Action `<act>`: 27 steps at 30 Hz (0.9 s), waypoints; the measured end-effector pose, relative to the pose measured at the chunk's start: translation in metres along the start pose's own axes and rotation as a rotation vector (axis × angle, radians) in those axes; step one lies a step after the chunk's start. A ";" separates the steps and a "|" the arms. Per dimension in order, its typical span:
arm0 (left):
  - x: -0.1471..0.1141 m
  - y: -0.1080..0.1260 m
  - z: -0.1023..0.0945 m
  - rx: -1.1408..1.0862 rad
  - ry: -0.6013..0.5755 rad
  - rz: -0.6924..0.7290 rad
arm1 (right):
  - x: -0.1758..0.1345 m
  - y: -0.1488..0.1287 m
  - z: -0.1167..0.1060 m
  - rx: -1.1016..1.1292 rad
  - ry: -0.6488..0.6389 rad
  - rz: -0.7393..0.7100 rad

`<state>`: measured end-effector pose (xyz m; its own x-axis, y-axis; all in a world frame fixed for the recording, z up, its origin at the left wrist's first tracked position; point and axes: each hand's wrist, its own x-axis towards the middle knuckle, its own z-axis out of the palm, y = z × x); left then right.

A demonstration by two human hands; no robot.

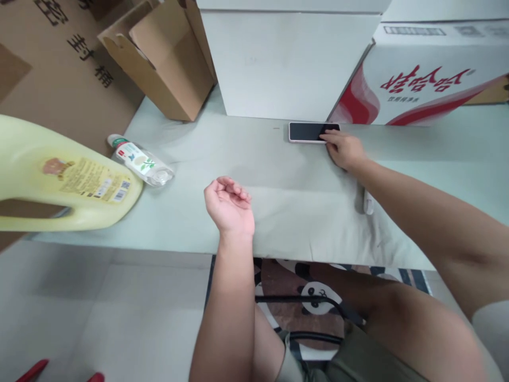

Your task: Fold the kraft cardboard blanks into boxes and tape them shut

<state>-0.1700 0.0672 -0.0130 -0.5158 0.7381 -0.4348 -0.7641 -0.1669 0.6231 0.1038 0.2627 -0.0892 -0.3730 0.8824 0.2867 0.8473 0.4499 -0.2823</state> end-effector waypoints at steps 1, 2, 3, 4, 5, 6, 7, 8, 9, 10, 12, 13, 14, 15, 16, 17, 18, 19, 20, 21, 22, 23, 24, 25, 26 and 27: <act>0.000 0.001 0.001 -0.007 0.002 -0.004 | 0.000 0.000 0.002 -0.001 0.005 0.007; 0.000 0.001 0.001 -0.010 0.002 -0.007 | -0.001 0.001 0.003 -0.003 0.014 0.018; 0.000 0.002 0.001 -0.009 0.001 -0.009 | -0.001 0.001 0.003 -0.004 0.021 0.030; 0.000 0.003 0.002 -0.006 0.003 -0.011 | -0.001 0.001 0.003 -0.002 0.026 0.040; 0.000 0.004 0.001 -0.001 0.008 -0.013 | -0.001 0.001 0.004 0.002 0.030 0.046; -0.001 0.005 0.001 0.003 0.014 -0.015 | -0.002 0.002 0.004 0.008 0.029 0.046; -0.001 0.007 0.000 0.007 0.019 -0.016 | -0.002 0.003 0.004 0.016 0.024 0.040; -0.001 0.008 -0.001 0.009 0.022 -0.017 | -0.002 0.003 0.005 0.022 0.022 0.033; -0.001 0.009 -0.003 0.009 0.022 -0.016 | -0.002 0.004 0.005 0.027 0.023 0.029; -0.001 0.011 -0.005 0.009 0.019 -0.014 | -0.002 0.005 0.006 0.029 0.028 0.028; 0.000 0.013 -0.008 0.010 0.009 -0.007 | -0.002 0.006 0.007 0.027 0.043 0.042; 0.001 0.015 -0.010 0.010 0.004 -0.004 | -0.002 0.006 0.008 0.021 0.047 0.054; 0.001 0.016 -0.011 0.006 0.000 0.000 | -0.001 0.005 0.007 0.013 0.041 0.064; 0.002 0.017 -0.012 0.000 0.001 0.004 | 0.000 0.005 0.005 0.000 0.025 0.073; 0.002 0.019 -0.014 -0.009 0.005 0.010 | 0.001 0.004 0.003 -0.014 0.001 0.077; 0.002 0.021 -0.015 -0.018 0.010 0.016 | 0.002 0.002 0.000 -0.024 -0.027 0.078; 0.002 0.024 -0.016 -0.027 0.014 0.024 | 0.002 -0.001 -0.004 -0.033 -0.052 0.073; 0.002 0.026 -0.019 -0.034 0.016 0.031 | 0.003 -0.005 -0.008 -0.043 -0.064 0.058; 0.002 0.030 -0.021 -0.042 0.016 0.036 | 0.003 -0.010 -0.012 -0.053 -0.060 0.036; 0.002 0.033 -0.024 -0.049 0.014 0.038 | 0.003 -0.016 -0.014 -0.062 -0.041 0.010; 0.002 0.037 -0.028 -0.059 0.012 0.037 | 0.005 -0.025 -0.015 -0.068 -0.016 -0.020; 0.002 0.041 -0.031 -0.071 0.012 0.031 | 0.007 -0.035 -0.014 -0.072 0.007 -0.051; 0.003 0.046 -0.035 -0.085 0.014 0.023 | 0.010 -0.047 -0.010 -0.068 0.022 -0.083; 0.003 0.050 -0.039 -0.103 0.019 0.014 | 0.015 -0.063 -0.005 -0.052 0.024 -0.115; 0.004 0.055 -0.043 -0.123 0.028 0.006 | 0.022 -0.080 0.002 -0.028 0.011 -0.153; 0.004 0.058 -0.046 -0.143 0.041 0.000 | 0.030 -0.100 0.009 0.001 -0.007 -0.197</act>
<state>-0.2344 0.0306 -0.0081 -0.5290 0.7112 -0.4630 -0.8101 -0.2608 0.5250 0.0041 0.2455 -0.0604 -0.5344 0.7781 0.3301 0.7573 0.6142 -0.2219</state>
